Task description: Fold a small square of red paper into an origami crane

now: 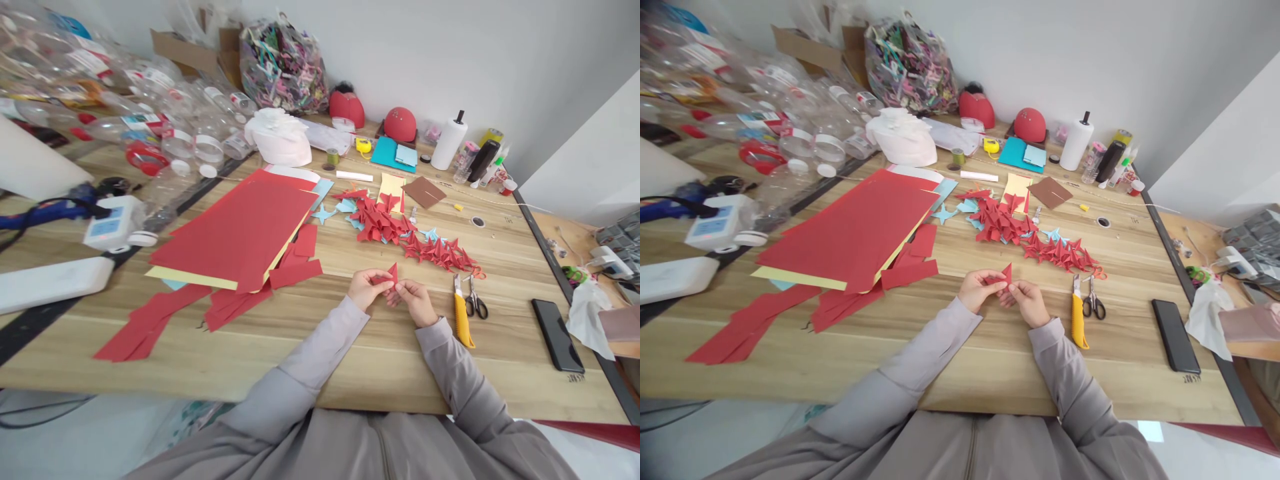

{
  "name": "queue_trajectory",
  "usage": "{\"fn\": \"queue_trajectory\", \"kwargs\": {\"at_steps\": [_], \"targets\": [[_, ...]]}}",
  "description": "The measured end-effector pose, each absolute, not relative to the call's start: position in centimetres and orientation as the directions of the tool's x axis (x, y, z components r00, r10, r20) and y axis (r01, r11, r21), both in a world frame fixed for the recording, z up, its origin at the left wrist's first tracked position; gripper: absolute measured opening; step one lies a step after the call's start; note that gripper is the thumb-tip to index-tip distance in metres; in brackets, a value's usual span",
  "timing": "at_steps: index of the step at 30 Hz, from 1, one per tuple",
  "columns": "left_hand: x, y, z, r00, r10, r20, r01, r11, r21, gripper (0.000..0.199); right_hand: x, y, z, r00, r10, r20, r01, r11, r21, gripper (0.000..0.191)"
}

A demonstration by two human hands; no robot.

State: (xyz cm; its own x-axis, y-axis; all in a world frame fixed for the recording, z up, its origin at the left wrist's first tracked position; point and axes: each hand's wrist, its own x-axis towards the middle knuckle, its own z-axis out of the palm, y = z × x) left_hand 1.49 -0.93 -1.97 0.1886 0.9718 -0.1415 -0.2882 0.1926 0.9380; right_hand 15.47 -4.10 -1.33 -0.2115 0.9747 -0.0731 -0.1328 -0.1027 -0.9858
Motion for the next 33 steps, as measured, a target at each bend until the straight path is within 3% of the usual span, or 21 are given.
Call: {"fn": "queue_trajectory", "kwargs": {"at_steps": [8,16,22,33], "targets": [[1.5,-1.1,-1.2,0.203,0.955,-0.219,-0.389,0.283,0.877,0.032,15.4,-4.2,-1.4,-0.081,0.994,-0.076,-0.103,-0.084,-0.991,0.031],[1.5,-0.7,-2.2,0.092,0.991,-0.095,-0.261,0.116,0.958,0.041,15.1,-4.2,-1.4,-0.047,0.998,-0.031,-0.053,-0.034,-0.998,0.028],[1.5,-0.6,-2.5,0.096,0.992,-0.081,-0.261,0.104,0.960,0.042,15.1,-4.2,-1.3,-0.047,0.999,-0.027,-0.029,-0.029,-0.999,0.028],[1.5,-0.7,-2.1,0.042,0.993,-0.114,-0.243,0.121,0.963,0.045,15.3,-4.1,-1.7,-0.021,0.995,-0.098,-0.187,-0.100,-0.977,0.029]]}}
